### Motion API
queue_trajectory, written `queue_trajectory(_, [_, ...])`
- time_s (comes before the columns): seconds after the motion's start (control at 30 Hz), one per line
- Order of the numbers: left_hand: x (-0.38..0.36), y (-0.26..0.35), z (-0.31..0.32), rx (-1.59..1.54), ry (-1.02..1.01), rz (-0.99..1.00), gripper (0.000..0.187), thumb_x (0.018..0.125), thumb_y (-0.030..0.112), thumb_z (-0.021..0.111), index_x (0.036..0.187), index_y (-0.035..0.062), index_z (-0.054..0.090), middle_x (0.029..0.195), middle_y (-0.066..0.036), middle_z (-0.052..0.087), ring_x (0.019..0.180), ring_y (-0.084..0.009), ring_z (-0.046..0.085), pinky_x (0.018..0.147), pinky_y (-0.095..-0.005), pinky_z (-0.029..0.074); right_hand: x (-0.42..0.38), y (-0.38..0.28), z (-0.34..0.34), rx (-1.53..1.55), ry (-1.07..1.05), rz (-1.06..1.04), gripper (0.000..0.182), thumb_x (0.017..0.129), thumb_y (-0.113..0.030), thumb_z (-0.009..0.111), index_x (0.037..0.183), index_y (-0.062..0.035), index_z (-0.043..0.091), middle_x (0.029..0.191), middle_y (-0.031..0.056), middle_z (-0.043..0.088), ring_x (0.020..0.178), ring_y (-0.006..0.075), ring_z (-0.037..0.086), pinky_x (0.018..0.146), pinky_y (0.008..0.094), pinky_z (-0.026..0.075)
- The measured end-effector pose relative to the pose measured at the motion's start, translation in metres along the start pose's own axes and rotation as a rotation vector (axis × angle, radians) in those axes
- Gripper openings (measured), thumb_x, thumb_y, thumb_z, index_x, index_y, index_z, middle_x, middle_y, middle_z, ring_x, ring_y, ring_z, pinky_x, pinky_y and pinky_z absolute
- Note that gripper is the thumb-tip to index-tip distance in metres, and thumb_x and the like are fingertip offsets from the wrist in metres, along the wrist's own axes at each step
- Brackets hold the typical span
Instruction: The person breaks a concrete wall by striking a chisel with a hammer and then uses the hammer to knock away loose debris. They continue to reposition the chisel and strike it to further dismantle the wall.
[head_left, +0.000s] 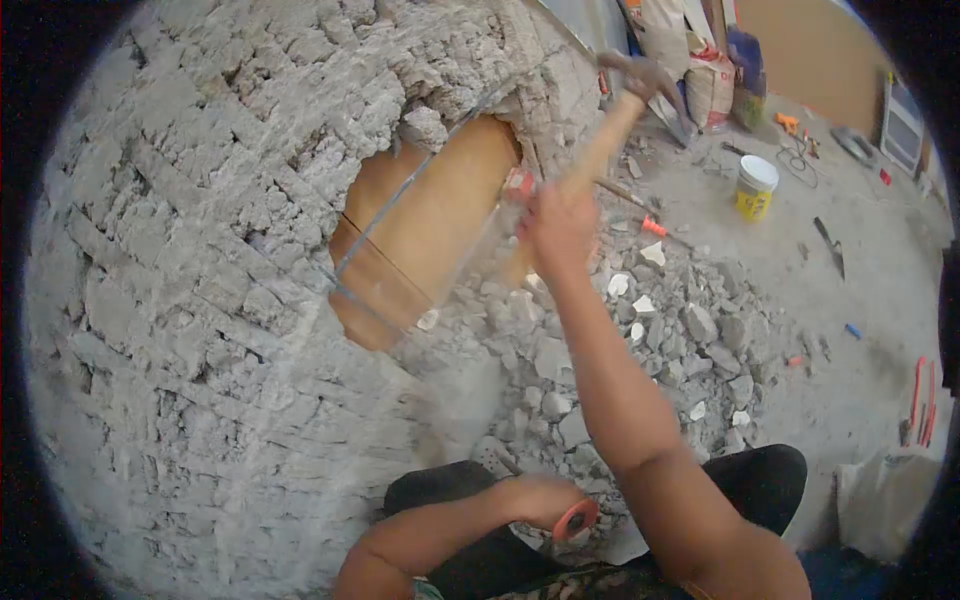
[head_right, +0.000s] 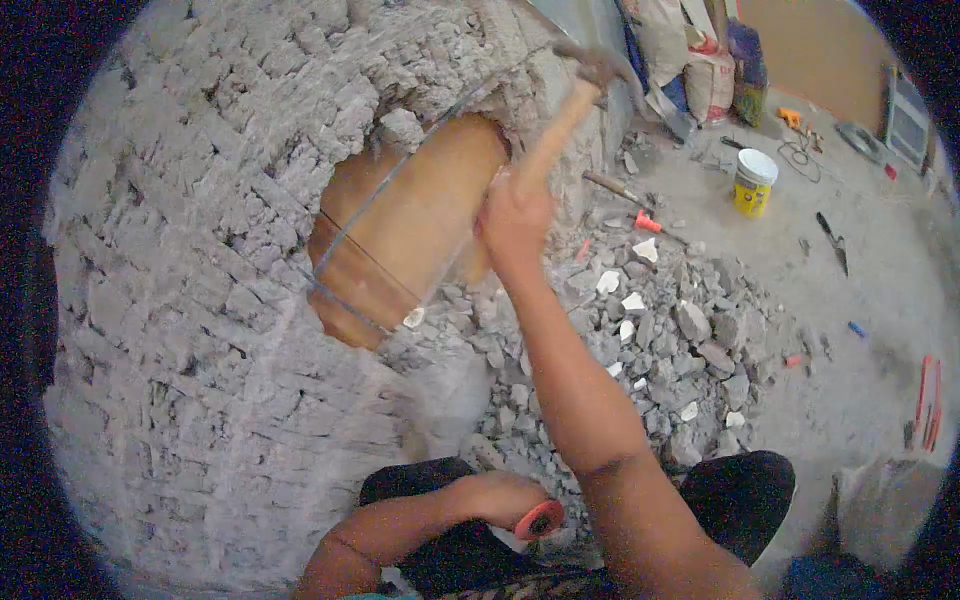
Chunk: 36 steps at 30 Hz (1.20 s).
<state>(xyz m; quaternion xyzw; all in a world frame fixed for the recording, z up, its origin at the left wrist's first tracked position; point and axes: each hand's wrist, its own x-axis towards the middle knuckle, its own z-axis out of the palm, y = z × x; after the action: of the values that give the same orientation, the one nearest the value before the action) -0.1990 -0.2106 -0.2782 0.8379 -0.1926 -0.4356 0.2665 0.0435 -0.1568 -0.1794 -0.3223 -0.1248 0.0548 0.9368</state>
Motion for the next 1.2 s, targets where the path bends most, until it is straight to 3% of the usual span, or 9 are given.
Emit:
queue_trajectory(0.13, [0.032, -0.037, 0.014, -0.070, -0.120, 0.031, 0.022, 0.068, 0.027, 0.067, 0.083, 0.0107, 0.064, 0.076, -0.013, 0.066, 0.070, -0.0298, 0.063, 0.060, -0.0429, 0.047, 0.068, 0.115, 0.055, -0.522, 0.036, -0.084, 0.021, 0.084, -0.012, 0.058, 0.070, -0.0070, 0.044, 0.058, 0.0046, 0.049, 0.044, 0.0163, 0.048, 0.038, 0.0329, 0.040])
queue_trajectory(0.23, [0.030, -0.030, 0.007, -0.053, -0.037, -0.094, 0.020, 0.067, 0.024, 0.067, 0.081, 0.0098, 0.063, 0.072, -0.013, 0.065, 0.066, -0.0288, 0.060, 0.060, -0.0417, 0.047, 0.041, 0.113, 0.059, -0.262, -0.262, 0.424, 0.019, 0.083, -0.013, 0.058, 0.071, -0.0018, 0.050, 0.058, 0.0080, 0.052, 0.045, 0.0190, 0.052, 0.040, 0.0362, 0.042])
queue_trajectory(0.3, [0.038, -0.037, 0.004, -0.005, -0.105, -0.063, 0.019, 0.068, 0.022, 0.067, 0.081, 0.0097, 0.063, 0.074, -0.012, 0.065, 0.067, -0.0287, 0.061, 0.061, -0.0412, 0.047, 0.023, 0.086, 0.047, -0.707, -0.487, 0.450, 0.032, 0.075, -0.014, 0.058, 0.094, 0.0117, 0.055, 0.063, 0.0202, 0.059, 0.055, 0.0320, 0.061, 0.053, 0.0419, 0.050])
queue_trajectory(0.53, [0.010, -0.007, -0.010, 0.036, 0.001, 0.023, 0.023, 0.072, 0.023, 0.066, 0.093, 0.0131, 0.061, 0.091, -0.013, 0.066, 0.083, -0.0327, 0.065, 0.071, -0.0447, 0.050, -0.039, 0.111, 0.001, -0.619, -0.131, -0.028, 0.031, 0.075, -0.016, 0.060, 0.096, 0.0068, 0.057, 0.072, 0.0205, 0.061, 0.065, 0.0316, 0.063, 0.062, 0.0427, 0.050])
queue_trajectory(0.67, [0.006, -0.003, -0.002, -0.004, -0.076, -0.136, 0.024, 0.072, 0.023, 0.065, 0.094, 0.0137, 0.062, 0.091, -0.014, 0.067, 0.086, -0.0335, 0.065, 0.070, -0.0453, 0.051, -0.052, 0.103, -0.056, -0.579, -0.061, 0.108, 0.009, 0.079, -0.008, 0.054, 0.081, -0.0007, 0.049, 0.057, 0.0053, 0.051, 0.044, 0.0144, 0.052, 0.038, 0.0299, 0.042])
queue_trajectory(0.8, [-0.006, -0.010, -0.001, -0.043, -0.040, -0.087, 0.023, 0.072, 0.023, 0.064, 0.093, 0.0136, 0.063, 0.090, -0.012, 0.067, 0.086, -0.0352, 0.065, 0.068, -0.0459, 0.051, -0.064, 0.107, -0.115, -0.628, -0.046, 0.187, 0.009, 0.079, -0.008, 0.055, 0.081, -0.0011, 0.049, 0.058, 0.0040, 0.049, 0.042, 0.0143, 0.049, 0.037, 0.0302, 0.040])
queue_trajectory(0.87, [-0.007, -0.014, -0.003, -0.063, -0.013, -0.034, 0.022, 0.073, 0.022, 0.064, 0.094, 0.0137, 0.063, 0.089, -0.012, 0.067, 0.085, -0.0355, 0.065, 0.067, -0.0459, 0.051, -0.065, 0.087, -0.125, -0.523, -0.058, 0.513, 0.020, 0.078, -0.013, 0.058, 0.086, 0.0046, 0.053, 0.068, 0.0129, 0.060, 0.054, 0.0243, 0.059, 0.049, 0.0361, 0.047])
queue_trajectory(1.03, [-0.061, -0.005, -0.018, -0.012, 0.258, -0.039, 0.023, 0.068, 0.018, 0.065, 0.090, 0.0128, 0.066, 0.080, -0.015, 0.067, 0.080, -0.0354, 0.066, 0.062, -0.0468, 0.051, -0.078, 0.135, -0.244, -1.146, -0.148, 0.482, 0.011, 0.080, -0.011, 0.058, 0.078, -0.0008, 0.053, 0.060, 0.0032, 0.051, 0.047, 0.0145, 0.051, 0.042, 0.0304, 0.043])
queue_trajectory(1.2, [-0.081, -0.022, 0.010, -0.032, 0.425, 0.105, 0.015, 0.068, 0.019, 0.066, 0.079, 0.0080, 0.068, 0.078, -0.016, 0.067, 0.074, -0.0344, 0.067, 0.059, -0.0462, 0.053, -0.135, 0.143, -0.332, -1.780, -0.472, 0.779, 0.012, 0.078, -0.014, 0.060, 0.078, -0.0020, 0.059, 0.067, 0.0065, 0.062, 0.054, 0.0209, 0.060, 0.045, 0.0367, 0.046])
